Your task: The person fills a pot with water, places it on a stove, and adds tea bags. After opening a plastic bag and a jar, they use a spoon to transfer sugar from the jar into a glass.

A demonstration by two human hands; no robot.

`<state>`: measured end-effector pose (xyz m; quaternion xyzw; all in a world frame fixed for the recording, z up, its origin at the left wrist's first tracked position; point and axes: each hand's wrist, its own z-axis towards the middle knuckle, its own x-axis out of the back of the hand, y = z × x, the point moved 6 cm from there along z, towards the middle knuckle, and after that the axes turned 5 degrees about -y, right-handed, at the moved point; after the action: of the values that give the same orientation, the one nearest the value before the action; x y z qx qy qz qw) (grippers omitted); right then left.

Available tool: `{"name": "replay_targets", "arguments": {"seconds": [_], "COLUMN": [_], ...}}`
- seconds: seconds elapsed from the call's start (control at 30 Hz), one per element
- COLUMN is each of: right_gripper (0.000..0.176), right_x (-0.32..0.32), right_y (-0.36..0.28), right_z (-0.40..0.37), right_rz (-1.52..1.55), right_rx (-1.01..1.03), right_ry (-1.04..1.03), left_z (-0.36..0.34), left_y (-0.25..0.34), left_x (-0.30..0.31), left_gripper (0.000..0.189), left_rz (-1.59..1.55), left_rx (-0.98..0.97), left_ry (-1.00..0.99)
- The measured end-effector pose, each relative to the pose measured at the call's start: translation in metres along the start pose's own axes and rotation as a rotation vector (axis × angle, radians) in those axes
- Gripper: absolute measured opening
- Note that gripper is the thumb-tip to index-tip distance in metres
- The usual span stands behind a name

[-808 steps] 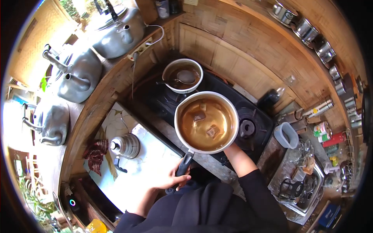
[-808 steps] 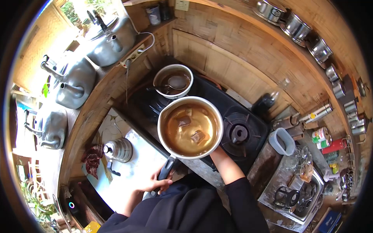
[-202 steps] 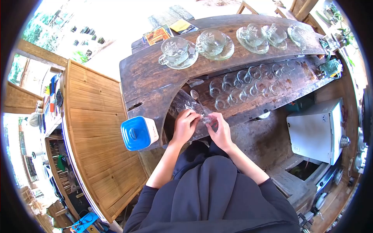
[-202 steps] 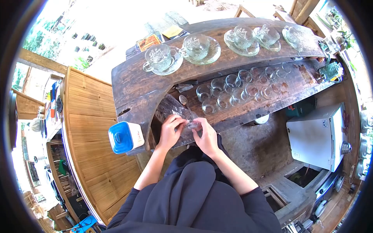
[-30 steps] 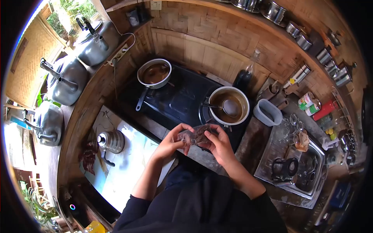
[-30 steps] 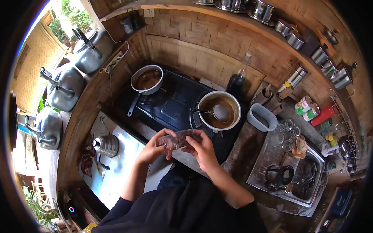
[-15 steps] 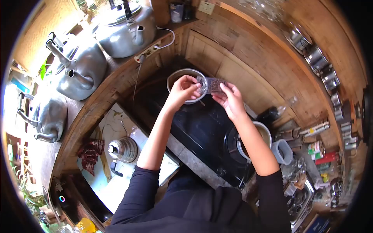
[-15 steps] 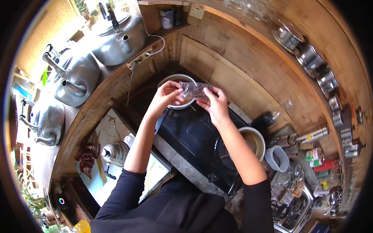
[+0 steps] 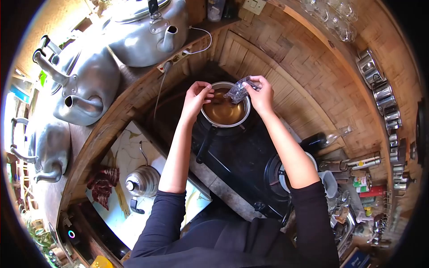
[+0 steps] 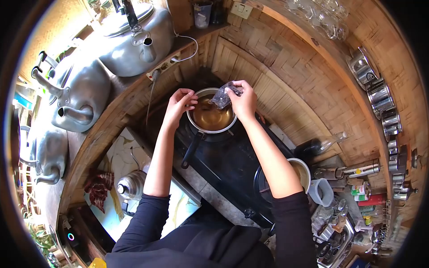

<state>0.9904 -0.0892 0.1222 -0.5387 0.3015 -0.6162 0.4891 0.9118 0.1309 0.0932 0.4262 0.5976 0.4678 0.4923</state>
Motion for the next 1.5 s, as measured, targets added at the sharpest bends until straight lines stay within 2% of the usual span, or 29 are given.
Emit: {"name": "replay_targets", "arguments": {"seconds": [0.13,0.3,0.43,0.5,0.67,0.73,0.87,0.93,1.0,1.2,1.27,1.33,1.4,1.47,1.5], "right_gripper": [0.026,0.026,0.027,0.028,0.027,0.028,0.027,0.026,0.029,0.028,0.028,0.028,0.028,0.028,0.027], "right_x": [0.0,0.006,0.004,0.001,-0.003,-0.008,-0.006,0.0,0.003,0.016,0.018,0.021,0.012,-0.004,-0.005], "right_y": [0.0,0.013,0.015,0.005,-0.005,0.006,0.02,0.027,0.028,0.014,0.008,-0.004,-0.015,-0.013,-0.012], "right_z": [0.003,0.004,0.001,-0.003,-0.008,-0.007,-0.004,-0.003,0.002,-0.001,-0.002,-0.003,-0.007,-0.015,-0.018], "right_rz": [-0.007,0.023,0.066,-0.057,-0.134,-0.028,0.066,0.093,0.057,0.445,0.441,0.328,0.134,-0.048,-0.056], "right_rx": [0.059,-0.018,-0.044,0.045,0.075,0.02,0.016,-0.097,-0.061,-0.279,-0.268,-0.102,0.164,0.142,0.127], "right_ry": [-0.009,0.079,0.011,-0.022,0.015,-0.03,0.026,0.047,0.031,0.13,0.16,0.212,0.23,0.09,0.106], "left_z": [0.004,0.006,0.005,0.005,0.004,0.005,0.003,0.003,0.002,-0.004,-0.006,-0.007,-0.007,-0.006,-0.005], "left_y": [0.002,0.002,0.002,0.001,0.002,0.003,0.003,0.004,0.004,0.007,0.007,0.007,0.005,0.002,0.002], "left_x": [-0.003,-0.002,0.002,0.002,0.003,0.003,0.007,0.011,0.016,0.029,0.033,0.034,0.035,0.036,0.035], "left_gripper": [0.029,0.03,0.031,0.031,0.031,0.024,0.025,0.031,0.03,0.026,0.026,0.026,0.026,0.026,0.026], "left_rz": [-0.019,0.006,0.026,0.024,0.025,-0.01,-0.01,0.012,0.007,-0.046,-0.029,-0.029,-0.032,-0.036,-0.039], "left_rx": [0.0,-0.019,-0.026,-0.023,-0.02,-0.028,-0.018,-0.029,-0.037,-0.088,-0.101,-0.1,-0.1,-0.093,-0.094], "left_ry": [-0.011,-0.012,-0.007,-0.004,0.0,0.021,0.028,0.024,0.037,0.11,0.136,0.141,0.146,0.144,0.144]}}
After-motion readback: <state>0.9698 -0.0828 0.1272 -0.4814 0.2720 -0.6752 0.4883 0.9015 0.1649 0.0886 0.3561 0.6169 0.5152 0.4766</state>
